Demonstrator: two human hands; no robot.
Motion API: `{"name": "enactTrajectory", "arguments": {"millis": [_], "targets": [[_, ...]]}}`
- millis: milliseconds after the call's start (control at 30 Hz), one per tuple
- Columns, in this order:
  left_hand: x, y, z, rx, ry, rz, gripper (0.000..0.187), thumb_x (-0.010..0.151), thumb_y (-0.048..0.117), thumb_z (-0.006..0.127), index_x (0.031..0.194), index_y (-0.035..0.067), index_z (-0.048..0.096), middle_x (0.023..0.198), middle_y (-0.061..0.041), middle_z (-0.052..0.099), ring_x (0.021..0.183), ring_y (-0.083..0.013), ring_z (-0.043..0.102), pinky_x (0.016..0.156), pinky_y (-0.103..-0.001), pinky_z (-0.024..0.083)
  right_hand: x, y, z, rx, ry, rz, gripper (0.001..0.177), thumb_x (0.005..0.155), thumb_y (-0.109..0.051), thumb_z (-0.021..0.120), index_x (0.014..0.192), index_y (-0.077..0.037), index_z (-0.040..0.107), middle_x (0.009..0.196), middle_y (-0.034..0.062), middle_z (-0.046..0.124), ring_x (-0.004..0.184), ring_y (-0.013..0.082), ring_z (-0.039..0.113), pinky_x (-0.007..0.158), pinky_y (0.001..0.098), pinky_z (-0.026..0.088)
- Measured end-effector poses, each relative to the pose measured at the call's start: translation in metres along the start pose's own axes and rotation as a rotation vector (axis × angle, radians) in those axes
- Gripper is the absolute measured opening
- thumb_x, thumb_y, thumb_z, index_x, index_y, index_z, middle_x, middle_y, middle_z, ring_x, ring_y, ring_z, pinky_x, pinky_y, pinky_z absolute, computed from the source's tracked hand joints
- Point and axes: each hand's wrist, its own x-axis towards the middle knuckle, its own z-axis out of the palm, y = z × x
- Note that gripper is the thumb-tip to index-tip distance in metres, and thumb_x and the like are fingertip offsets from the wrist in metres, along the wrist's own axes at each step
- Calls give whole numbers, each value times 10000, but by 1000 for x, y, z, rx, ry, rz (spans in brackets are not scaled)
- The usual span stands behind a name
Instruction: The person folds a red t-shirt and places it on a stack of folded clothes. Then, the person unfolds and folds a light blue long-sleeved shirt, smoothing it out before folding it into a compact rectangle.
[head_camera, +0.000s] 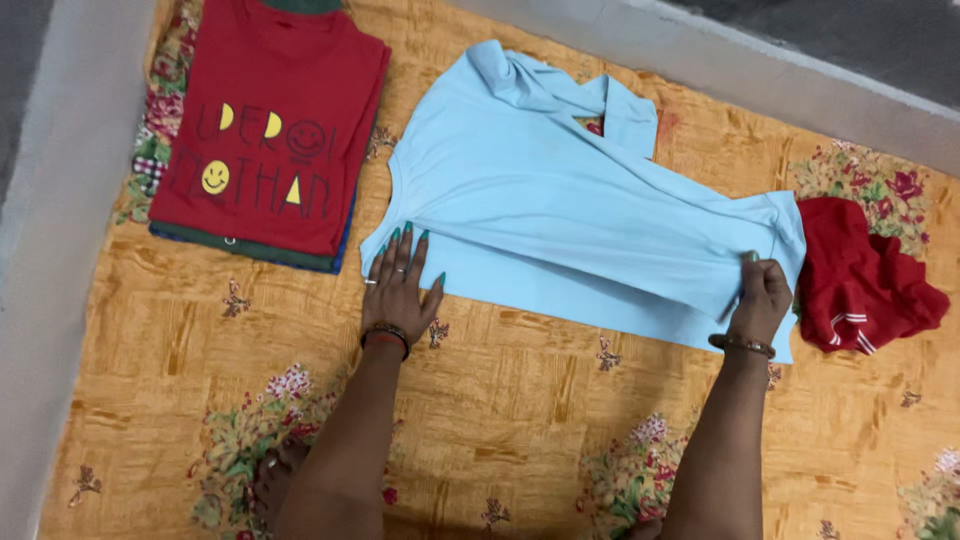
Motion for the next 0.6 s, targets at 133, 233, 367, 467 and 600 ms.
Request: {"name": "enactTrajectory", "arguments": {"millis": [133, 233, 367, 467, 600], "targets": [[1, -1, 1, 19, 8, -2, 760, 1017, 569, 333, 1643, 165, 179, 1712, -79, 127, 1569, -248, 123, 1267, -437, 110, -16, -22, -8, -189, -23, -44, 289, 1131, -140, 697, 889, -62, 558, 858, -93, 529, 820, 36, 422, 761, 221, 380], [2, -1, 3, 4, 22, -1, 773, 1013, 570, 336, 1638, 142, 181, 1708, -89, 132, 1567, -254, 119, 1266, -436, 101, -26, -53, -19, -342, -68, -72, 118, 1053, -128, 723, 998, -33, 679, 908, -93, 640, 847, 28, 522, 810, 205, 450], [2, -5, 7, 4, 38, 12, 777, 1013, 571, 334, 1635, 130, 186, 1710, -91, 144, 1567, -258, 120, 1273, -433, 103, -43, -69, -31, -563, -45, -8, 138, 1002, -158, 787, 1138, -136, 774, 906, -27, 592, 819, 73, 513, 747, 230, 439], [3, -5, 11, -39, 22, 6, 777, 1027, 575, 329, 1639, 119, 183, 1706, -99, 142, 1569, -256, 119, 1270, -437, 100, -47, -62, -31, -800, -29, -94, 218, 976, -148, 834, 1180, -220, 813, 915, 93, 525, 830, 160, 511, 758, 283, 455], [-3, -9, 18, 3, 51, -2, 775, 1029, 563, 354, 1628, 92, 209, 1690, -127, 183, 1550, -290, 171, 1265, -457, 164, -44, -50, -23, -1219, 120, -257, 281, 803, -99, 858, 1041, -247, 838, 973, 91, 684, 859, 277, 613, 782, 479, 473]]}}
